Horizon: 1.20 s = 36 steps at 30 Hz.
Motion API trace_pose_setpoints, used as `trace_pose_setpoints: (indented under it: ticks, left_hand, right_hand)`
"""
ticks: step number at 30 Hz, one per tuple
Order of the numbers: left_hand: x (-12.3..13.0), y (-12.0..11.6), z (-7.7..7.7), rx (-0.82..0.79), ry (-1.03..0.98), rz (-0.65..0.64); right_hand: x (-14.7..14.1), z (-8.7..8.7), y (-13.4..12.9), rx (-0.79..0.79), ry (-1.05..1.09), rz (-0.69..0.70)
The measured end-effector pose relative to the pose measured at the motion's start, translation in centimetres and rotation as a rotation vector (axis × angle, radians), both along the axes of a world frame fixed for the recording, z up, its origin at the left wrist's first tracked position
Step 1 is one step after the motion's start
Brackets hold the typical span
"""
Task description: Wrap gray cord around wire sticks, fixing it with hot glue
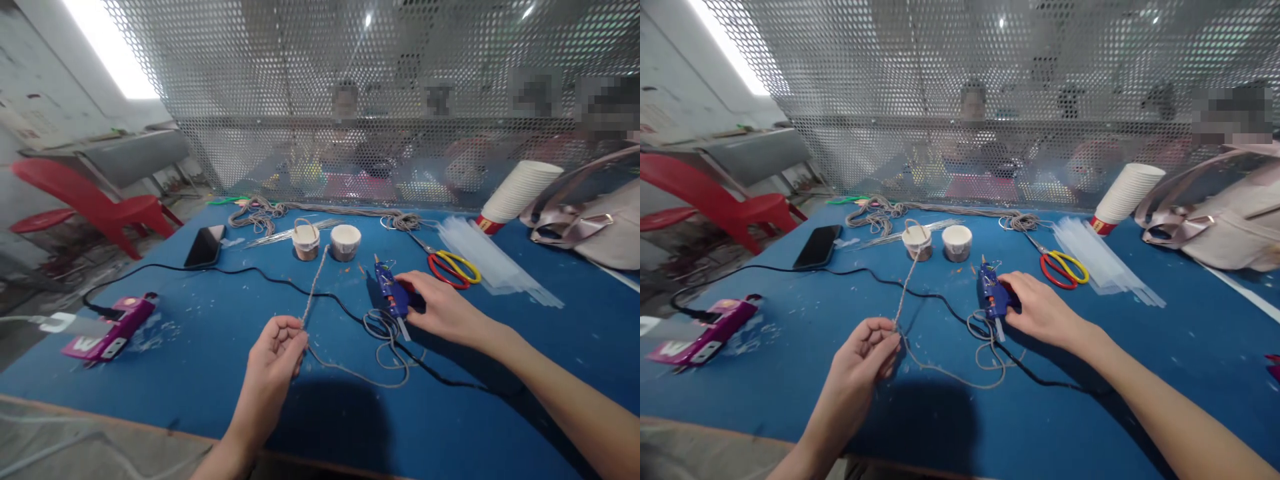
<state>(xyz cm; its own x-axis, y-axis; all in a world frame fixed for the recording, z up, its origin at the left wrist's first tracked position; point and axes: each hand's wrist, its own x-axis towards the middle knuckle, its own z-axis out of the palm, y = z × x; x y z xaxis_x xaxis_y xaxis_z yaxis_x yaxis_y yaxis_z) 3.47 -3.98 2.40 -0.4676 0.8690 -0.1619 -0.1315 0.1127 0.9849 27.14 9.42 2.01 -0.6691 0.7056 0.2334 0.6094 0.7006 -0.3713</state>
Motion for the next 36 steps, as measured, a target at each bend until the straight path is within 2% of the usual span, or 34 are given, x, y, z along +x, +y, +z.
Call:
trace_pose_setpoints:
  ticks: [3, 6, 9, 13, 17, 25, 31, 36]
  left_hand:
    - [-0.1, -0.1, 0.0, 0.016, -0.042, -0.01]
    - [-0.3, -0.2, -0.3, 0.024, -0.065, -0.034]
    - [-0.3, -0.2, -0.6, 0.019, -0.107, -0.065]
    - [-0.1, -0.1, -0.6, -0.016, -0.176, -0.07]
    - [0.1, 0.0, -0.6, -0.036, -0.188, -0.066]
    - [0.4, -0.1, -0.8, -0.014, -0.202, -0.104]
    - [0.5, 0.0, -0.9, -0.015, -0.211, -0.113]
    - [0.4, 0.0, -1.1, -0.013, -0.186, -0.134]
  right_hand:
    - [-0.5, 1.0, -1.6, -0.174, 0.26, -0.049]
    - [-1.4, 2.1, -3.7, -0.286, 0.403, -0.019]
    - [-2.3, 2.3, -5.8, -0.298, 0.385, 0.112]
    - [-3.1, 1.3, -7.5, -0.263, 0.297, 0.274]
    - [-3.5, 0.9, -7.8, -0.285, 0.248, 0.352]
    - [-3.8, 0.9, -7.5, -0.336, 0.272, 0.366]
    - [-3.9, 0.3, -7.4, -0.25, 0.308, 0.339]
    - [-3.9, 0.2, -7.3, -0.271, 0.296, 0.371]
